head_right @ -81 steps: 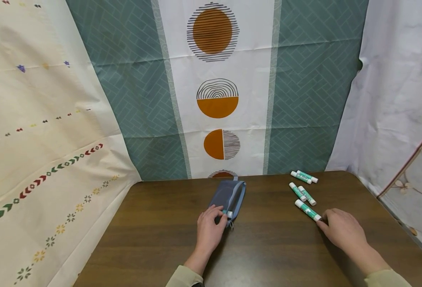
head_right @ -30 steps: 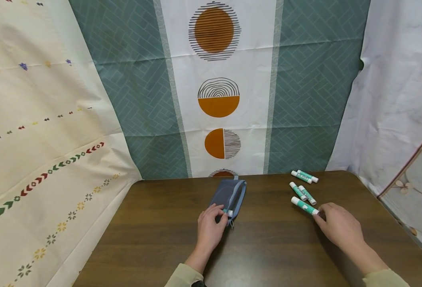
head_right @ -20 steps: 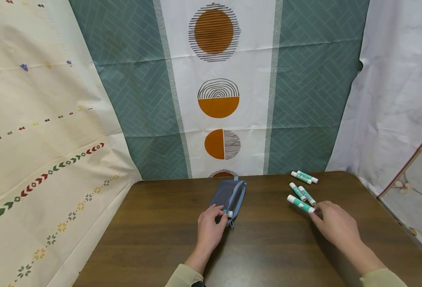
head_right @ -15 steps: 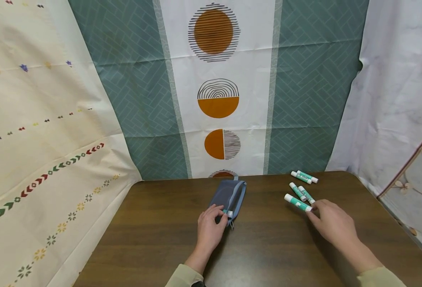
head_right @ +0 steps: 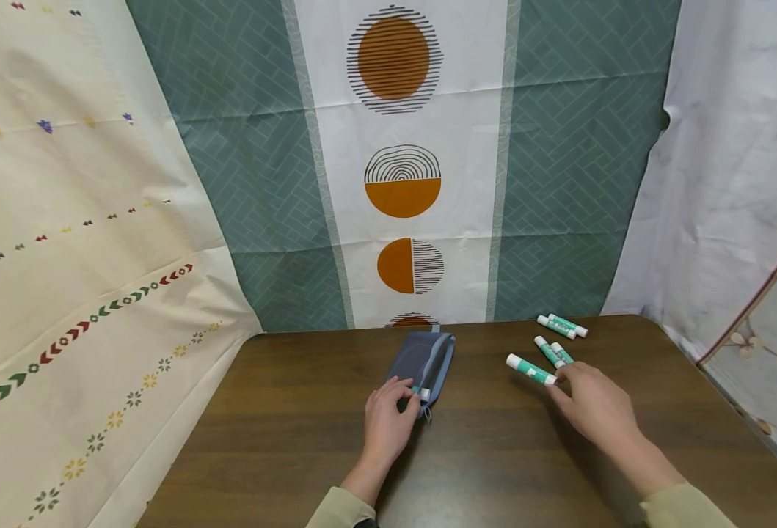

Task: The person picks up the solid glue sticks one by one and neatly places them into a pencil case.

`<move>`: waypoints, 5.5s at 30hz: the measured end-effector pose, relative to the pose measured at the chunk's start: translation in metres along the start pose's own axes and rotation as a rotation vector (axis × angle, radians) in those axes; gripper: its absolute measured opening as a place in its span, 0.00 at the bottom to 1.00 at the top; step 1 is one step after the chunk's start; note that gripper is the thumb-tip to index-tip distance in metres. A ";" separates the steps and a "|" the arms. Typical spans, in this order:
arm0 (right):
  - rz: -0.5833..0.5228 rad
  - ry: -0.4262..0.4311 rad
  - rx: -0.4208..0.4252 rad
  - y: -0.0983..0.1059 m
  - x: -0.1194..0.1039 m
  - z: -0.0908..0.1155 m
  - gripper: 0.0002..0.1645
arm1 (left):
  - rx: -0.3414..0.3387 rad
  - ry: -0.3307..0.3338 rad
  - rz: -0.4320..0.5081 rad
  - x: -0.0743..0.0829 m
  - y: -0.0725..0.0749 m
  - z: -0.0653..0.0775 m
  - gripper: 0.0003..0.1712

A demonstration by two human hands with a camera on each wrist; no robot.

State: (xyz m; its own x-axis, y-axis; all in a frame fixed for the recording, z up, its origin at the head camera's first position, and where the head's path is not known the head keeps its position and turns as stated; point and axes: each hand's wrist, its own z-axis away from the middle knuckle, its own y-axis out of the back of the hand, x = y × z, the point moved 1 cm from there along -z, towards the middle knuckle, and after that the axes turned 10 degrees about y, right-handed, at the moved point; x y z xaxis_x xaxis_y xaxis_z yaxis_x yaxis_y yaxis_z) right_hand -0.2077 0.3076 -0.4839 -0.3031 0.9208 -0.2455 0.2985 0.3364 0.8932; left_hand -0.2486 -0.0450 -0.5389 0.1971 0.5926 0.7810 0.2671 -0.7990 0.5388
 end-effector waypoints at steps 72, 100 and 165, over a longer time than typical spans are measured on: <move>-0.076 0.086 -0.169 -0.075 -0.105 -0.076 0.12 | -0.014 0.004 -0.003 -0.003 -0.003 -0.002 0.07; -0.094 0.080 -0.228 -0.090 -0.125 -0.085 0.14 | -0.028 0.011 -0.019 -0.001 -0.002 -0.003 0.06; -0.099 0.102 -0.198 -0.093 -0.131 -0.081 0.19 | -0.046 0.009 -0.004 0.001 -0.001 -0.003 0.05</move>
State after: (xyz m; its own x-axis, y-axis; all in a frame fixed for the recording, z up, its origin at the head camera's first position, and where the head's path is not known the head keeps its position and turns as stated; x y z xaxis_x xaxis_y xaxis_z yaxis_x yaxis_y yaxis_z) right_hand -0.2693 0.1392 -0.5040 -0.4147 0.8573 -0.3051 0.0822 0.3692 0.9257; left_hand -0.2511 -0.0443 -0.5381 0.1878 0.5951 0.7814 0.2242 -0.8006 0.5557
